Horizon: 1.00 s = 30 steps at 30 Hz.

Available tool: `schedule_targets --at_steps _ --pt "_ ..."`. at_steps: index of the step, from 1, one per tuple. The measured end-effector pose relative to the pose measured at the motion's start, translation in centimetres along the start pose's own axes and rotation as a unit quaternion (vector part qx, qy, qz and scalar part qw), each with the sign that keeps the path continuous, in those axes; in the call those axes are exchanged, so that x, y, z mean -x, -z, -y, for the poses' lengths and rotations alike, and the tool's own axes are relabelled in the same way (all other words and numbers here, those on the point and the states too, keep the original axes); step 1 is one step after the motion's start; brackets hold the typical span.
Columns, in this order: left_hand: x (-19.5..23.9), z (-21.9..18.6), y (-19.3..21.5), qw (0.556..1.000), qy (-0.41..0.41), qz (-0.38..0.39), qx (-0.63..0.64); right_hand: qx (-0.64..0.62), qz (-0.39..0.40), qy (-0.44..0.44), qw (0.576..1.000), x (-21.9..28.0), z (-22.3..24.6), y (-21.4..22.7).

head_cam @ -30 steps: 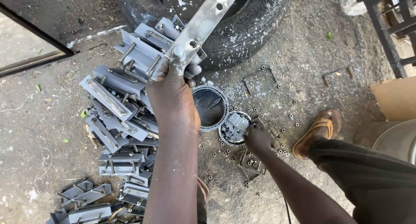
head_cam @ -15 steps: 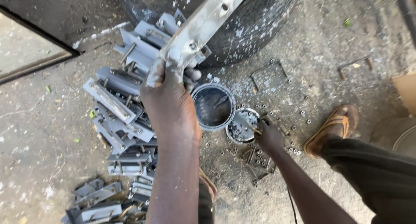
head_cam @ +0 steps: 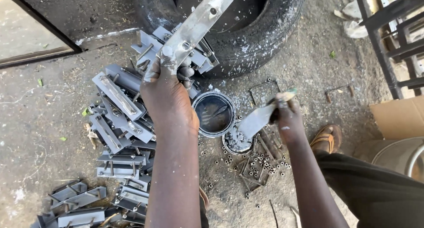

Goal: Assembling metal brackets with bolts and painting them with a brush.

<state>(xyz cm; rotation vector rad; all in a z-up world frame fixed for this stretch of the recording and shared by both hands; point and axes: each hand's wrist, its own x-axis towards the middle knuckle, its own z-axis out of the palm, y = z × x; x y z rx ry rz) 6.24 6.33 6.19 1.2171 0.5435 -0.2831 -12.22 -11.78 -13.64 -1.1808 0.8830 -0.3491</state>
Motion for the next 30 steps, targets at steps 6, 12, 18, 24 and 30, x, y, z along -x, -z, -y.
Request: schedule_targets --at_steps 6,12,18,24,30 --pt "-0.2 -1.7 0.7 0.999 0.033 -0.006 0.0 0.366 0.132 -0.058 0.919 -0.1 0.5 -7.1" --pt "-1.3 -2.2 1.0 0.998 -0.001 0.01 0.069 0.591 0.101 0.045 0.799 -4.9 -7.6 -12.8" --pt "-1.8 -2.4 1.3 0.997 0.017 0.014 0.071 0.559 0.116 0.093 0.816 -7.3 -13.3 -14.2" --pt "-1.6 -2.4 1.2 0.999 0.012 0.008 0.045 0.567 0.12 0.077 0.811 -6.7 -10.7 -13.8" --pt "-0.2 -3.9 1.0 0.996 0.067 -0.019 0.051 0.327 0.078 -0.069 0.939 -4.0 -3.6 -12.5"
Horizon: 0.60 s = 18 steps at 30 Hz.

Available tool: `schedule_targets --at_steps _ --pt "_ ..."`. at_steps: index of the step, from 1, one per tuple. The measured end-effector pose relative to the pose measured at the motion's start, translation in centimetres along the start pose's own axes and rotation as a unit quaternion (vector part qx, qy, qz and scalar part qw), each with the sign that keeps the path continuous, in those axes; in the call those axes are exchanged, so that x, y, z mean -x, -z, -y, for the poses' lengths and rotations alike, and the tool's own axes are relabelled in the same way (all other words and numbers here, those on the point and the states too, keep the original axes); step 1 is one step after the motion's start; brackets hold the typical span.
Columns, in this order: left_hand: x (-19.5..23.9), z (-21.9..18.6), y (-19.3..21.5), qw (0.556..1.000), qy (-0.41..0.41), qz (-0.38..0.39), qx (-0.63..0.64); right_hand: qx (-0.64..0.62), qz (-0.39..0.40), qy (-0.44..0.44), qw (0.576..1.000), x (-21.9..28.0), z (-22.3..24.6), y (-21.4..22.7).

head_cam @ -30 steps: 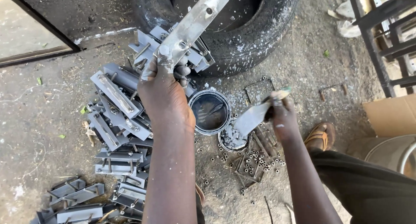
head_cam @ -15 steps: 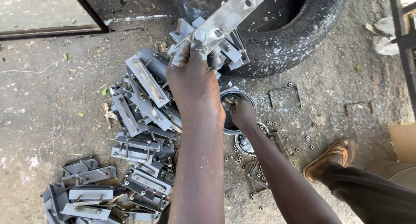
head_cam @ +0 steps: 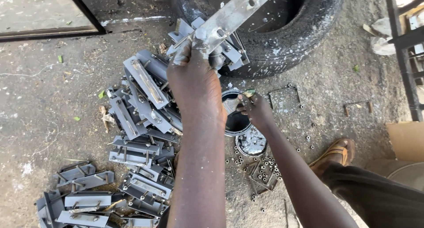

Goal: Assembling metal brackets with bolts and painting them with a brush.

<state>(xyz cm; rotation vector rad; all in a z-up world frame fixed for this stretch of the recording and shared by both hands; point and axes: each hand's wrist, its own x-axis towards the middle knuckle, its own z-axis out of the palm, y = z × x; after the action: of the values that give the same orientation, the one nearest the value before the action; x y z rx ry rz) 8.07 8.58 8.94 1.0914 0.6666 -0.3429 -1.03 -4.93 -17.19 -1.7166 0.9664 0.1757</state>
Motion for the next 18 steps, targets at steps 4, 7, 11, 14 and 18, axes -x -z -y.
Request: schedule_targets --at_steps 4,7,11,14,18 --pt "-1.1 1.6 0.6 0.997 -0.061 0.033 -0.04 -0.095 0.016 -0.063 0.993 2.3 1.4 2.7" --pt "-0.6 1.3 0.4 0.996 -0.068 0.02 -0.055 -0.057 0.025 -0.09 0.994 4.0 1.7 3.7" --pt "-1.3 2.5 1.5 0.995 -0.056 0.038 -0.071 -0.015 -0.019 0.048 0.999 3.4 -1.3 2.7" --pt "-0.8 2.7 1.6 0.989 -0.083 0.081 -0.091 0.08 -0.065 0.019 0.994 1.4 -5.1 2.4" --pt "-4.4 4.6 2.7 0.98 -0.095 0.077 -0.16 -0.298 -0.04 -0.033 0.953 -0.4 -6.7 1.4"
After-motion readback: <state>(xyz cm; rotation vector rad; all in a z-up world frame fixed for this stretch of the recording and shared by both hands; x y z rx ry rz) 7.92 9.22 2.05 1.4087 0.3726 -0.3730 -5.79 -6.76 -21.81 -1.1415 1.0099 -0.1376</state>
